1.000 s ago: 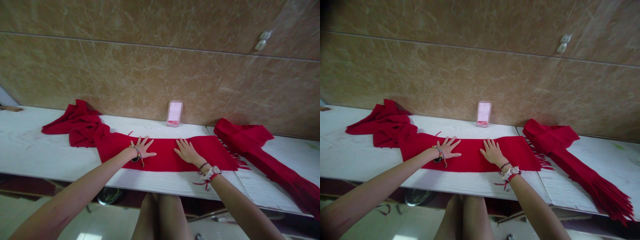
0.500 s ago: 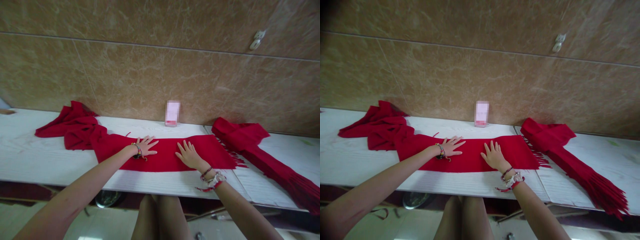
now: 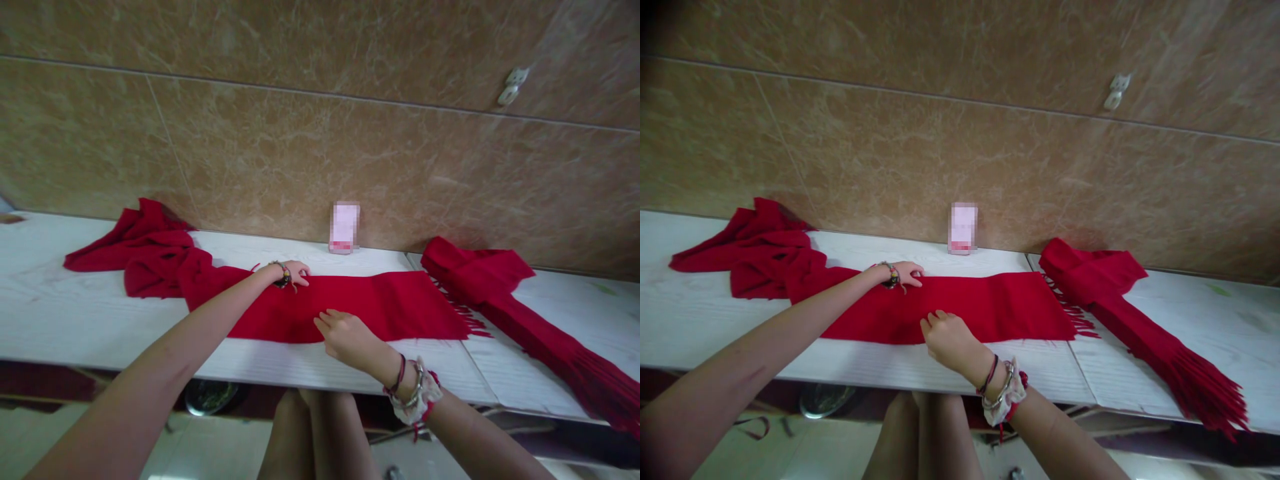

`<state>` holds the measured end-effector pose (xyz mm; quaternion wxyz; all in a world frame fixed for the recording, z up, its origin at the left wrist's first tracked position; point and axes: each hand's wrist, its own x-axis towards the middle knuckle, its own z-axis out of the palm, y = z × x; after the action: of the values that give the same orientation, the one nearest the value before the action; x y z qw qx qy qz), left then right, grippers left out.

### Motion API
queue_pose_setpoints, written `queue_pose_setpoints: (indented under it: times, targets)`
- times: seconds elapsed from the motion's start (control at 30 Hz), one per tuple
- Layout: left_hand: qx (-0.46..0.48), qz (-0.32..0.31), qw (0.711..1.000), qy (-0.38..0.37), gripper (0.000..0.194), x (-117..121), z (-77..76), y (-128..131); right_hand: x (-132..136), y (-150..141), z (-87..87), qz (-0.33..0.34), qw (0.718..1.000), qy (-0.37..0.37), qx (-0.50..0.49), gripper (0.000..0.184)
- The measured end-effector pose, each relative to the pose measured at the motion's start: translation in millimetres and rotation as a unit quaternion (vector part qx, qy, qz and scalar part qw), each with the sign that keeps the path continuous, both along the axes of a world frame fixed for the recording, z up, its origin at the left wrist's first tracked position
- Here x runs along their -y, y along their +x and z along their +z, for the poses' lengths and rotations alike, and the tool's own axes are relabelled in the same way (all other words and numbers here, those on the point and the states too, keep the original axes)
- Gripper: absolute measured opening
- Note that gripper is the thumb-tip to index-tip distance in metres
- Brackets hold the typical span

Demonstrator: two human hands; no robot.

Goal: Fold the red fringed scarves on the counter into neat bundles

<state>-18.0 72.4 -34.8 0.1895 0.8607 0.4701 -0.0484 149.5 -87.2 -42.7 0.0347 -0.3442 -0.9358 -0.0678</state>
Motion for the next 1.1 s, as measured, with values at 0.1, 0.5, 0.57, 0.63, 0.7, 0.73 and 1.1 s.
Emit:
queue_pose_setpoints:
  times: [0.1, 0.5, 0.57, 0.63, 0.7, 0.73, 1.1]
  targets:
    - [0.009, 0.002, 1.0, -0.028, 0.016, -11.0, -2.3, 2.9, -0.7, -8.7, -1.7, 0.021, 0.999, 0.028, 0.019, 0.025]
    - [0.1, 0.045, 0.991, -0.079, 0.018, -28.6, -16.4, -16.2, -1.0, -18.6, -14.8, 0.042, 0.991, 0.129, -0.017, 0.007]
    - [0.117, 0.051, 0.988, -0.087, 0.018, -28.6, -18.8, -16.6, 0.5, -18.6, -14.9, 0.051, 0.99, 0.132, -0.019, 0.007]
    - [0.134, 0.058, 0.985, -0.095, 0.019, -28.9, -20.5, -16.1, 0.9, -20.2, -15.6, 0.052, 0.989, 0.136, -0.017, 0.007]
    - [0.151, 0.063, 0.981, -0.104, 0.019, -29.2, -21.5, -15.7, -0.1, -23.6, -16.8, 0.043, 0.989, 0.141, -0.022, 0.007]
    - [0.159, 0.066, 0.979, -0.109, 0.019, -29.2, -21.7, -15.6, -1.1, -25.8, -17.4, 0.039, 0.989, 0.143, -0.025, 0.007]
    - [0.267, 0.112, 0.949, -0.123, 0.033, -31.1, -6.1, -21.0, 1.0, -25.1, -7.2, 0.059, 0.972, 0.216, -0.068, 0.009]
